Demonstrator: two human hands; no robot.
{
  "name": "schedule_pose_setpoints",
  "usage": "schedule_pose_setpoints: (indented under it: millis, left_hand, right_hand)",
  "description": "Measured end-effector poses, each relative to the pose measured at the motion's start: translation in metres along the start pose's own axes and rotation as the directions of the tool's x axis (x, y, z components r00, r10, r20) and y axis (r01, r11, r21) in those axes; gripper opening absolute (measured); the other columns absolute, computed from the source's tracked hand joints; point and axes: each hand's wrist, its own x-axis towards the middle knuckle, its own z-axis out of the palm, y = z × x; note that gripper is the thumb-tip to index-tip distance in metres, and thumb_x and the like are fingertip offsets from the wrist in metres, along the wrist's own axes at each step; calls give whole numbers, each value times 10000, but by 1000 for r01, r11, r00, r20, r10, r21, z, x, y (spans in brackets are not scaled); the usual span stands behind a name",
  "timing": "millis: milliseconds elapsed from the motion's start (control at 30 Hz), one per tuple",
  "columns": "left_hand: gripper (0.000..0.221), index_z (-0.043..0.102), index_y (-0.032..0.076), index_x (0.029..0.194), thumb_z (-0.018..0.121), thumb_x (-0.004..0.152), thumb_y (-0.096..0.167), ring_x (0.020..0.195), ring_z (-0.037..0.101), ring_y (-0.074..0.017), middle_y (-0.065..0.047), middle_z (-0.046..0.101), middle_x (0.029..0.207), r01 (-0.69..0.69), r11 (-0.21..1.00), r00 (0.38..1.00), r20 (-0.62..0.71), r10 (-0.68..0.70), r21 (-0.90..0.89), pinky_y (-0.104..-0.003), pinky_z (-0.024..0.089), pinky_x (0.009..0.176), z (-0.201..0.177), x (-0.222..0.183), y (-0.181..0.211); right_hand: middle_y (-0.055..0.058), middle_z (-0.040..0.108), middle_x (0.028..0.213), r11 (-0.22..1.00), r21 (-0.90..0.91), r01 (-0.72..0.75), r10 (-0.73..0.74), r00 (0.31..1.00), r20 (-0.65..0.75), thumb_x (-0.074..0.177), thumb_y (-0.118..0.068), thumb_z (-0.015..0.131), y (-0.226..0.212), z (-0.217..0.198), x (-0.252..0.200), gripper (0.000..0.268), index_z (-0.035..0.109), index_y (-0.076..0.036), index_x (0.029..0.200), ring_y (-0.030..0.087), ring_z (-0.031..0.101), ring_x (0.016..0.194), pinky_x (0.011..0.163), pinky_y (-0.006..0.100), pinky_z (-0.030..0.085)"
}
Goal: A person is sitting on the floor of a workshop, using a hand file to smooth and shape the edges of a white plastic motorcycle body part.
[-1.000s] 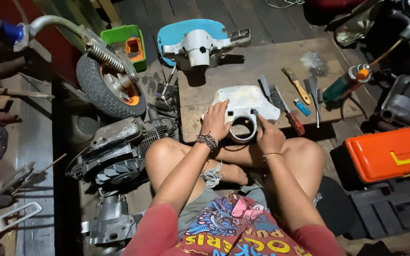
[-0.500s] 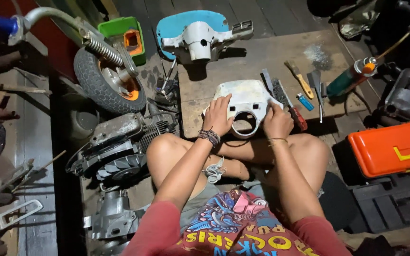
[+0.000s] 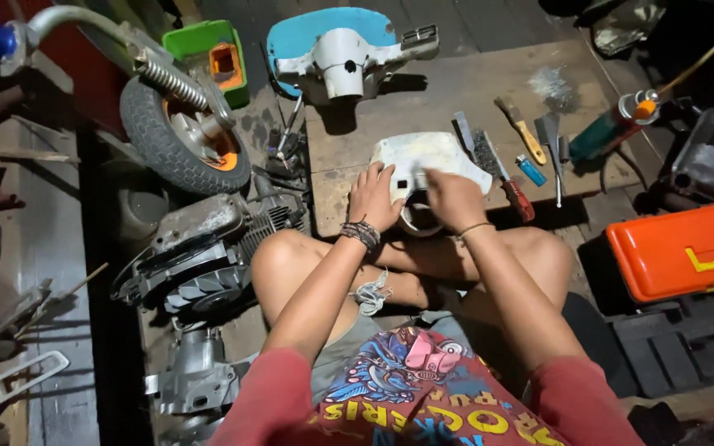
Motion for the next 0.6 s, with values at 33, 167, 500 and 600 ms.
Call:
schedule_pose_setpoints:
  millis: [33, 167, 500, 600]
  left_hand:
    - [752, 493, 109, 1463, 813, 825, 347, 1302, 489, -339, -116, 438, 1435, 0, 1000, 1000, 4, 0, 0, -504, 420, 1101, 0, -1, 1]
    - [735, 495, 110, 1463, 804, 836, 336, 1300, 492, -349, -120, 438, 1434, 1, 1000, 1000, 4, -1, -9, -509, 427, 1089, -7, -7, 4]
    - [716, 497, 101, 1462, 793, 853, 334, 1308, 496, -361, -131, 438, 1443, 10, 1000, 999, 32, -9, -21, -510, 427, 1083, -15, -7, 6]
    - [732, 502, 109, 1446, 803, 823, 347, 1292, 491, -361, -119, 445, 1411, -5, 1000, 1000, 11, 5, -11, -506, 437, 1068, -10, -3, 3]
  right_hand:
    - [140, 770, 939, 1000, 1, -3, 3, 1000, 3, 938, -256, 556, 14, 10, 7, 313, 705, -271, 1214, 407, 737, 949, 822, 564, 578]
    - [144, 763, 891, 988, -31, -152, 151, 988, -34, 978, -266, 514, 39, 5, 27, 353, 698, -290, 1279, 415, 742, 933, 834, 553, 572]
    - [144, 757, 849, 977, -147, -155, 146, 987, -71, 925, -302, 582, 31, -7, 56, 321, 734, -251, 1203, 404, 756, 854, 750, 518, 597]
    - [205, 760, 937, 995, -77, 63, -58, 996, 65, 884, -212, 562, -22, -18, 48, 447, 646, -189, 1322, 431, 735, 978, 872, 568, 560]
